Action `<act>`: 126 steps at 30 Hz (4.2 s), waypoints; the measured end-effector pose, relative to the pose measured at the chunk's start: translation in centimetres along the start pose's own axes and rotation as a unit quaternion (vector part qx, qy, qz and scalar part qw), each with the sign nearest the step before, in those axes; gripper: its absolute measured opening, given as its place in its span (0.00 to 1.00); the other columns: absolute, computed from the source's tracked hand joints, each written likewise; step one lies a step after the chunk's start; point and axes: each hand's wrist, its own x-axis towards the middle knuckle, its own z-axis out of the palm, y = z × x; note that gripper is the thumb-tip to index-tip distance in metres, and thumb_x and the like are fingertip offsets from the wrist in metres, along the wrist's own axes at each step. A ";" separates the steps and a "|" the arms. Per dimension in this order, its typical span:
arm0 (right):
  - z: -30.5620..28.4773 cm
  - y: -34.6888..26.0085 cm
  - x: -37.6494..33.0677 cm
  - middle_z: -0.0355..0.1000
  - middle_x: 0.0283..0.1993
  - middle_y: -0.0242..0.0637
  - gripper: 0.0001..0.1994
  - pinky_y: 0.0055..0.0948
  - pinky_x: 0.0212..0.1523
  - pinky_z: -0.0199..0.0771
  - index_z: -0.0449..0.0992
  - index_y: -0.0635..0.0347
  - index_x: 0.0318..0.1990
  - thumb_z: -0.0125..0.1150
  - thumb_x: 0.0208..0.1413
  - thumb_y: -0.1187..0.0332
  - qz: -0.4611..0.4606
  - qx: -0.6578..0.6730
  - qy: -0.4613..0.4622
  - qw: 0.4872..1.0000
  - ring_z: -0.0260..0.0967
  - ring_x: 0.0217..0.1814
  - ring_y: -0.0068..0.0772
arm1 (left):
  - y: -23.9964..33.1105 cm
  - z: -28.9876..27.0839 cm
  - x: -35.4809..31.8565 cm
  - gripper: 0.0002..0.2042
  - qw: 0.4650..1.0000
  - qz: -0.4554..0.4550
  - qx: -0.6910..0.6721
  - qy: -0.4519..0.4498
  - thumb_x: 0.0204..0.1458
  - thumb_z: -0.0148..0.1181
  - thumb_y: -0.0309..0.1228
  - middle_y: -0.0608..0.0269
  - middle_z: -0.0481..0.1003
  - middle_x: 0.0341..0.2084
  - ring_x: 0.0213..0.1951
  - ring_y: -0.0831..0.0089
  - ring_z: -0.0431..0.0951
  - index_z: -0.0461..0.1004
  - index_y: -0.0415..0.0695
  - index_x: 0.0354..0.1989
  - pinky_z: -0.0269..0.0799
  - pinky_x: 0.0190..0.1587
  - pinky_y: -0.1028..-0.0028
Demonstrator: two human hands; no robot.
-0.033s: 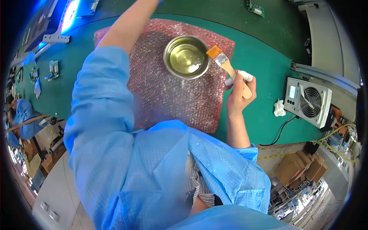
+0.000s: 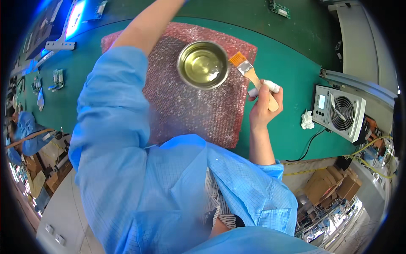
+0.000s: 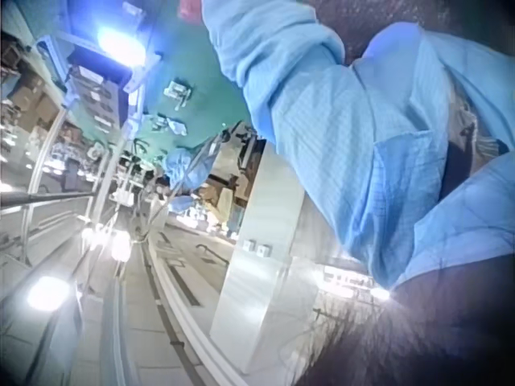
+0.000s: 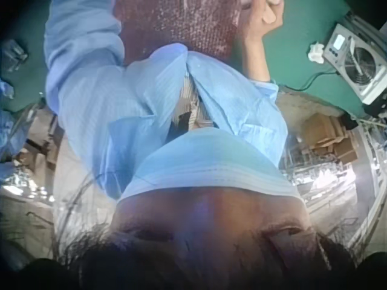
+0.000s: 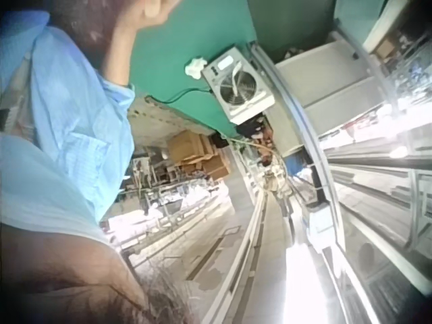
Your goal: Manually applying a conformal coating to a printed circuit board with a brush.
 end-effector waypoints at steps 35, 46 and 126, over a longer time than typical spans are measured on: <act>3.5 1.4 1.0 0.71 0.23 0.30 0.09 0.14 0.18 0.62 0.74 0.63 0.34 0.56 0.55 0.65 0.130 -0.089 -0.153 0.976 0.64 0.20 0.14 | -11.3 -11.0 -7.3 0.08 0.936 -0.296 -0.193 -0.004 0.51 0.50 0.30 0.53 0.74 0.26 0.26 0.66 0.75 0.73 0.40 0.32 0.74 0.27 0.69; 0.8 -1.6 1.4 0.71 0.24 0.30 0.10 0.14 0.20 0.61 0.75 0.64 0.38 0.56 0.55 0.65 0.059 -0.120 -0.164 0.978 0.63 0.20 0.14 | -11.8 -16.9 -23.9 0.07 0.774 -0.227 -0.591 0.009 0.50 0.59 0.27 0.56 0.75 0.34 0.40 0.65 0.76 0.73 0.40 0.37 0.78 0.42 0.70; 5.5 -6.9 -3.6 0.69 0.23 0.26 0.09 0.15 0.23 0.60 0.75 0.60 0.36 0.56 0.55 0.65 -0.118 -0.216 -0.371 0.895 0.63 0.24 0.12 | 1.0 -11.0 -27.0 0.19 0.927 -0.104 -0.334 -0.134 0.48 0.62 0.41 0.62 0.76 0.38 0.39 0.73 0.77 0.74 0.44 0.45 0.76 0.37 0.75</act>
